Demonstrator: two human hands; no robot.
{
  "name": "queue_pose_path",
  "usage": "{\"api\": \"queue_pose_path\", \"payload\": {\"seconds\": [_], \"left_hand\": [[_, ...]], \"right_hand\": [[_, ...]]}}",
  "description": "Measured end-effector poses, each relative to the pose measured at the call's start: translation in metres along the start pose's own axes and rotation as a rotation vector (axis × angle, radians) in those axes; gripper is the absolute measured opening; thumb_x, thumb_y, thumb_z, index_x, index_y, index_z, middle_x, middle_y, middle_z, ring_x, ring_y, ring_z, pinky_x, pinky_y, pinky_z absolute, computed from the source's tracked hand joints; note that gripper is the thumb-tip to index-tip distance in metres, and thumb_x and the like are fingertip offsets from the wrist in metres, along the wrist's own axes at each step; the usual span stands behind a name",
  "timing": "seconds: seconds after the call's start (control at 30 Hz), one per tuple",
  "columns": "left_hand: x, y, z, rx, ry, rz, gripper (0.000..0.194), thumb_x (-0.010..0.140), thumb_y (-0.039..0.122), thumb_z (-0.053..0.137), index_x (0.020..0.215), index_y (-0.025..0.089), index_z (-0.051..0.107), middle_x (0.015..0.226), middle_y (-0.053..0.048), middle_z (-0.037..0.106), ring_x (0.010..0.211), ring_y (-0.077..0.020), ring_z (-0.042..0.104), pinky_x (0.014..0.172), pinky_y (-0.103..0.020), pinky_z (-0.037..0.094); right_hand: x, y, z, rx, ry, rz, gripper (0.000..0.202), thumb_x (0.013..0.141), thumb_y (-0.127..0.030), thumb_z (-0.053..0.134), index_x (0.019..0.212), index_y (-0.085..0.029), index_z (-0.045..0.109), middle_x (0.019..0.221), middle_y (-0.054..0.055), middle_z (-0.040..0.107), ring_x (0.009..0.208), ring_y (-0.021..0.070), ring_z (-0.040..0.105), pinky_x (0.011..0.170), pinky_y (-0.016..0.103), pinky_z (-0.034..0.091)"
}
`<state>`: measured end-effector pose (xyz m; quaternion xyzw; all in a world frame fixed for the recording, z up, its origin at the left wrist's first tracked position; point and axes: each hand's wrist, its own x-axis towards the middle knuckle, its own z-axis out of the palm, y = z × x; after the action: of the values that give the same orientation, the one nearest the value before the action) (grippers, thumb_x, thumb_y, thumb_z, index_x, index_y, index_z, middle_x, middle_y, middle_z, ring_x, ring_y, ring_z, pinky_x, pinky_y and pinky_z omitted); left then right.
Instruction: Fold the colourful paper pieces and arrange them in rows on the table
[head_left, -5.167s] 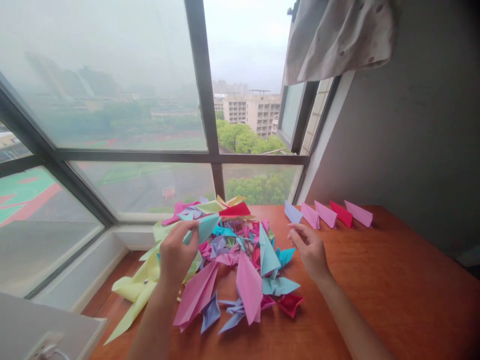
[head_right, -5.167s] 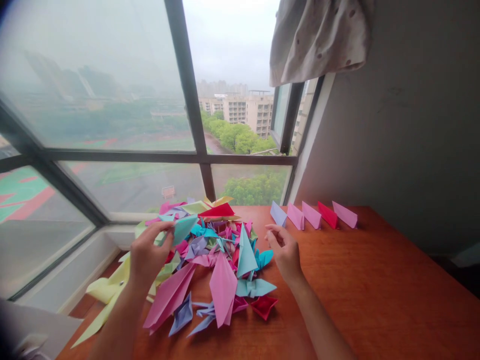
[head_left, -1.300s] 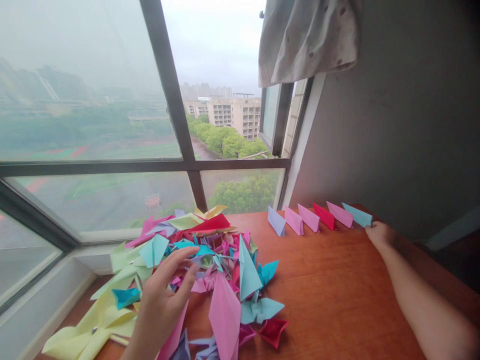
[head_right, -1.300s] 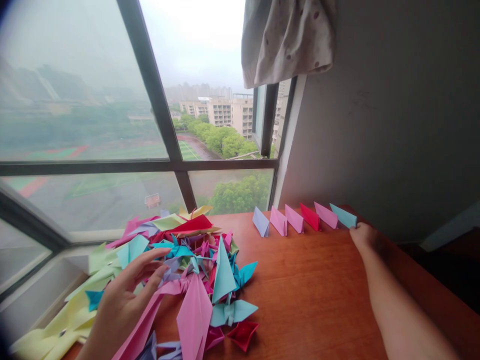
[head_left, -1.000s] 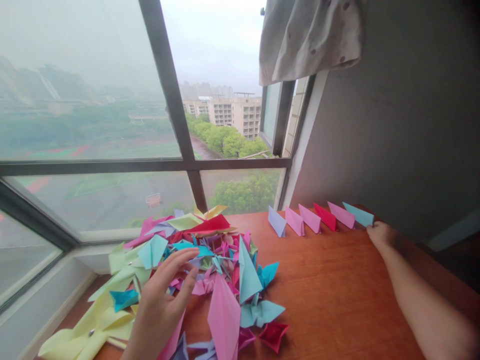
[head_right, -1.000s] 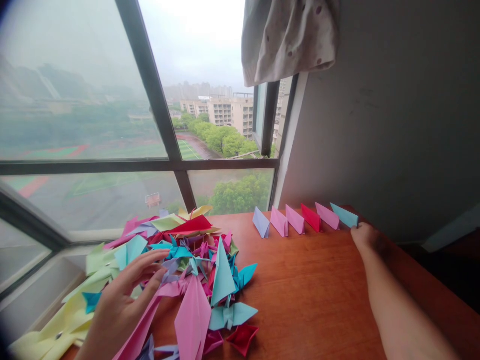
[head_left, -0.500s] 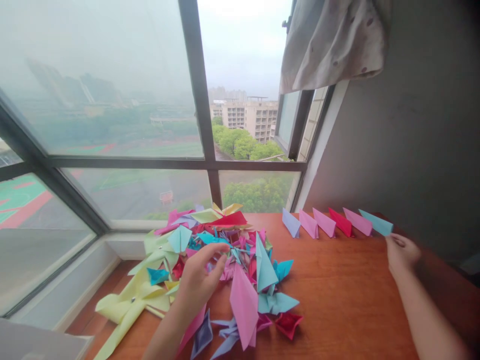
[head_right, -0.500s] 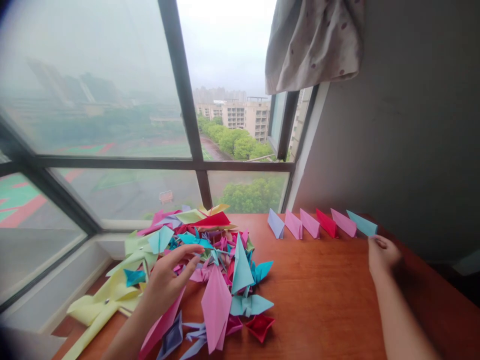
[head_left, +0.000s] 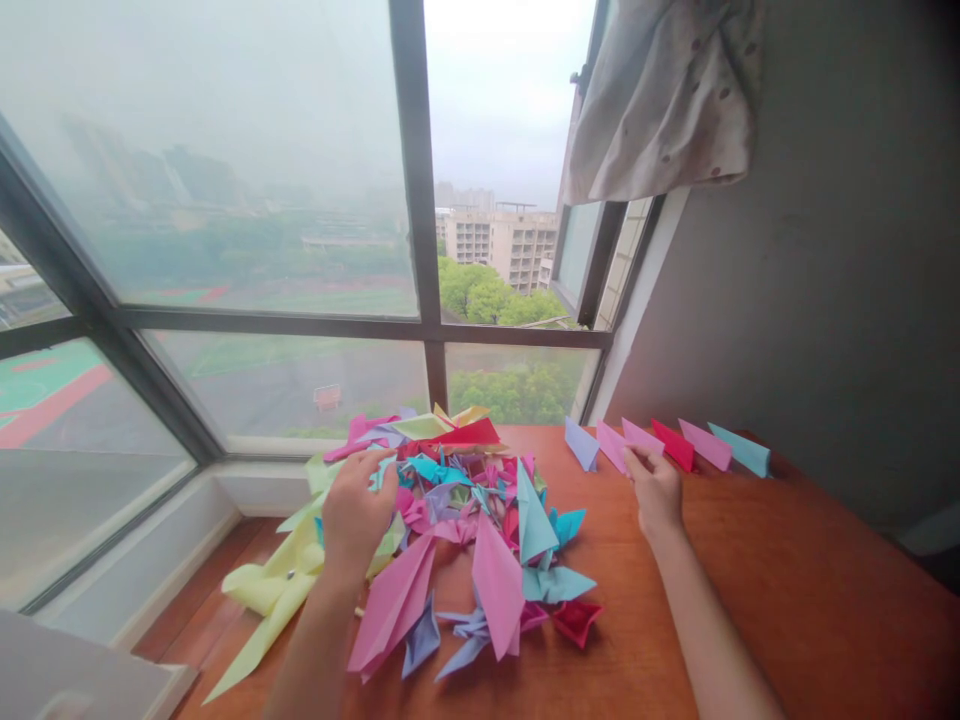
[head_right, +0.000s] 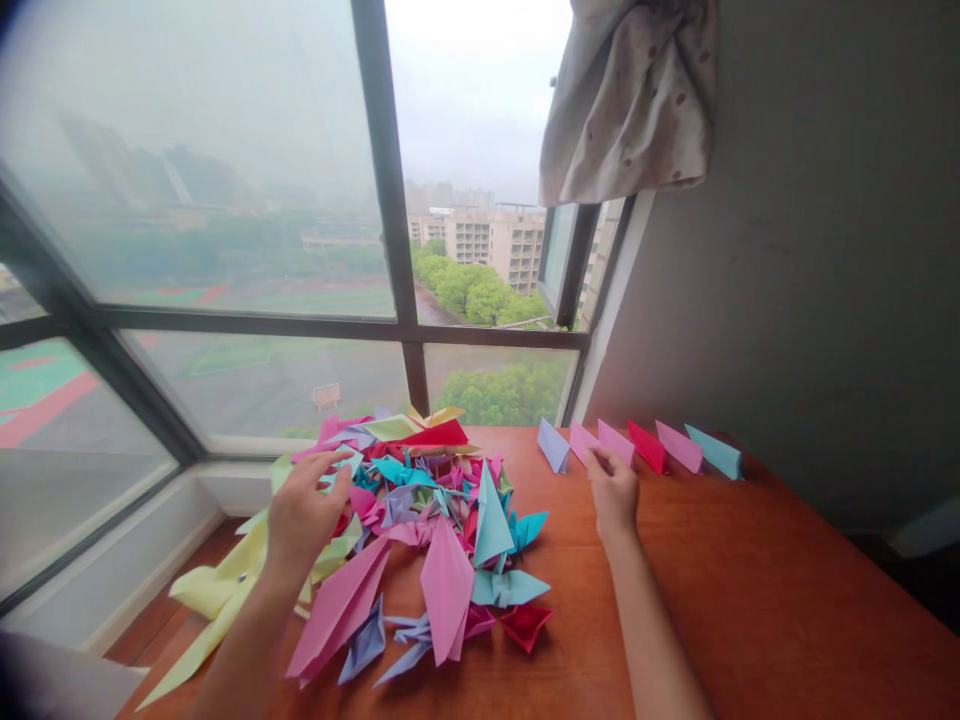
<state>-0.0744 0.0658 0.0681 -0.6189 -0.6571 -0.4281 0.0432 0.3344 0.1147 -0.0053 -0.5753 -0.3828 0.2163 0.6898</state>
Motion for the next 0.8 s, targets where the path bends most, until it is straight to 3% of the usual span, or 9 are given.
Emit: {"api": "queue_pose_path", "payload": {"seconds": [0.13, 0.23, 0.47, 0.8], "left_hand": [[0.004, -0.016, -0.001, 0.186, 0.018, 0.027, 0.031, 0.088, 0.03, 0.049, 0.108, 0.018, 0.071, 0.107, -0.01, 0.065, 0.1, -0.0274, 0.062, 0.093, -0.04, 0.048], [0.003, -0.023, 0.004, 0.309, -0.023, 0.036, 0.035, 0.088, 0.031, 0.049, 0.113, 0.017, 0.07, 0.107, -0.012, 0.065, 0.098, -0.0287, 0.062, 0.091, -0.041, 0.048], [0.001, -0.03, 0.015, 0.413, -0.092, 0.045, 0.04, 0.088, 0.03, 0.049, 0.123, 0.015, 0.064, 0.111, -0.012, 0.068, 0.102, -0.0309, 0.061, 0.085, -0.04, 0.049], [0.003, -0.028, 0.014, 0.5, -0.121, 0.105, 0.041, 0.092, 0.034, 0.046, 0.125, 0.017, 0.063, 0.11, -0.014, 0.066, 0.098, -0.0289, 0.061, 0.081, -0.037, 0.048]], "right_hand": [[-0.03, -0.006, 0.017, -0.054, -0.128, 0.038, 0.041, 0.07, -0.05, 0.07, 0.088, -0.013, 0.073, 0.079, 0.007, 0.071, 0.068, 0.0185, 0.062, 0.058, 0.027, 0.048], [-0.039, -0.003, 0.017, -0.097, -0.188, 0.018, 0.037, 0.07, -0.049, 0.07, 0.084, -0.015, 0.073, 0.082, 0.008, 0.073, 0.075, 0.0212, 0.064, 0.066, 0.03, 0.051], [-0.036, 0.004, 0.011, -0.106, -0.19, 0.033, 0.036, 0.072, -0.048, 0.069, 0.086, -0.016, 0.073, 0.087, 0.009, 0.073, 0.08, 0.0229, 0.066, 0.073, 0.033, 0.052], [-0.036, 0.01, 0.015, -0.1, -0.21, 0.043, 0.039, 0.07, -0.051, 0.07, 0.084, -0.015, 0.074, 0.081, 0.008, 0.073, 0.075, 0.0224, 0.065, 0.069, 0.033, 0.052]]}}
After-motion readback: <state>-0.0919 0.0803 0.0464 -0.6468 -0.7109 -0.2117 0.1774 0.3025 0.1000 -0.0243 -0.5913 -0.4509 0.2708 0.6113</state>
